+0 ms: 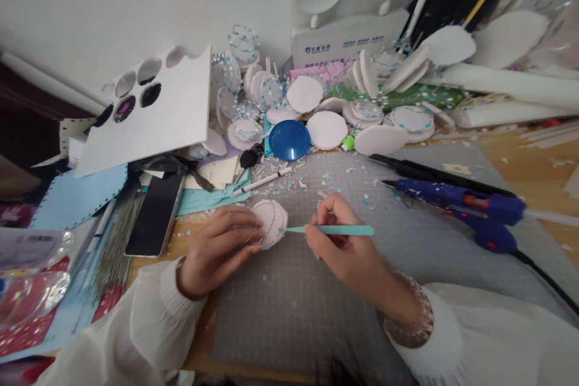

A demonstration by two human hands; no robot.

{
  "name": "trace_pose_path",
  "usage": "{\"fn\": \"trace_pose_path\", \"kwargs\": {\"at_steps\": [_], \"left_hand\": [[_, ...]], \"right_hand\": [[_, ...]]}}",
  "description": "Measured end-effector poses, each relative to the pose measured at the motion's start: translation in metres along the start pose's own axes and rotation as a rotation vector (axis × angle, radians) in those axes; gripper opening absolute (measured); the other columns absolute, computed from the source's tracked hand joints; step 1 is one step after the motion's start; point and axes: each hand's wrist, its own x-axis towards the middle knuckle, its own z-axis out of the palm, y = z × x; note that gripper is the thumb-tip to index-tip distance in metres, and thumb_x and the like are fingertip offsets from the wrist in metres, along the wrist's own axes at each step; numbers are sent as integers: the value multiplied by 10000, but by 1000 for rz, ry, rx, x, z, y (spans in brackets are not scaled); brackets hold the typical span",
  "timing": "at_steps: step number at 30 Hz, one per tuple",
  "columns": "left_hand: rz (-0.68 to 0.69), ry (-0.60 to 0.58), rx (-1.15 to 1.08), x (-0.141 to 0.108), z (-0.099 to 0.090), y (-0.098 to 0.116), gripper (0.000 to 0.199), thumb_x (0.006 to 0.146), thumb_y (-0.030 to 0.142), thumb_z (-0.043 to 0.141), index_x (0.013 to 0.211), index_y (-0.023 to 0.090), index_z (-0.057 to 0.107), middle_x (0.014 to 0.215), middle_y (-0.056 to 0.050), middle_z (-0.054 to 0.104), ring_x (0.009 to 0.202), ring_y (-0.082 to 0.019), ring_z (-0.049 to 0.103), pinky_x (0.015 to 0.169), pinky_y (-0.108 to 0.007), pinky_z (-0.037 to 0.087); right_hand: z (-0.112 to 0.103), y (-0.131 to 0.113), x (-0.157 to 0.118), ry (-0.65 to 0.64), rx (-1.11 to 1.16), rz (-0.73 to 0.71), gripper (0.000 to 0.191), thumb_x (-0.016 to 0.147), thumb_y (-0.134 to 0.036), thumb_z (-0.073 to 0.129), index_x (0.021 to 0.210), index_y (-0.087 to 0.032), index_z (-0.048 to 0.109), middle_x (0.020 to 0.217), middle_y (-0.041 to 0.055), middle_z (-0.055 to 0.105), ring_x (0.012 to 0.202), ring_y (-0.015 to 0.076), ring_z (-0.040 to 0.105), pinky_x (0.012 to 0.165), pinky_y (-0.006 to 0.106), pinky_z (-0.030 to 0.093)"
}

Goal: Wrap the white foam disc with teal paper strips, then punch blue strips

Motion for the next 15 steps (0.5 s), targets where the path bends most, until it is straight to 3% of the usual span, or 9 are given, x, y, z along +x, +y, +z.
{"fn": "trace_pose_path", "kwargs": {"at_steps": [15], "left_hand": [[29,9,-33,0,-1,1,157,872,176,645,1029,168,654,990,-95,691,985,-219,616,857,-388,528]], "right_hand": [[-3,3,0,-134,84,50,135,957,-216,445,855,-254,367,582,-94,482,498,72,427,457,189,324]]}}
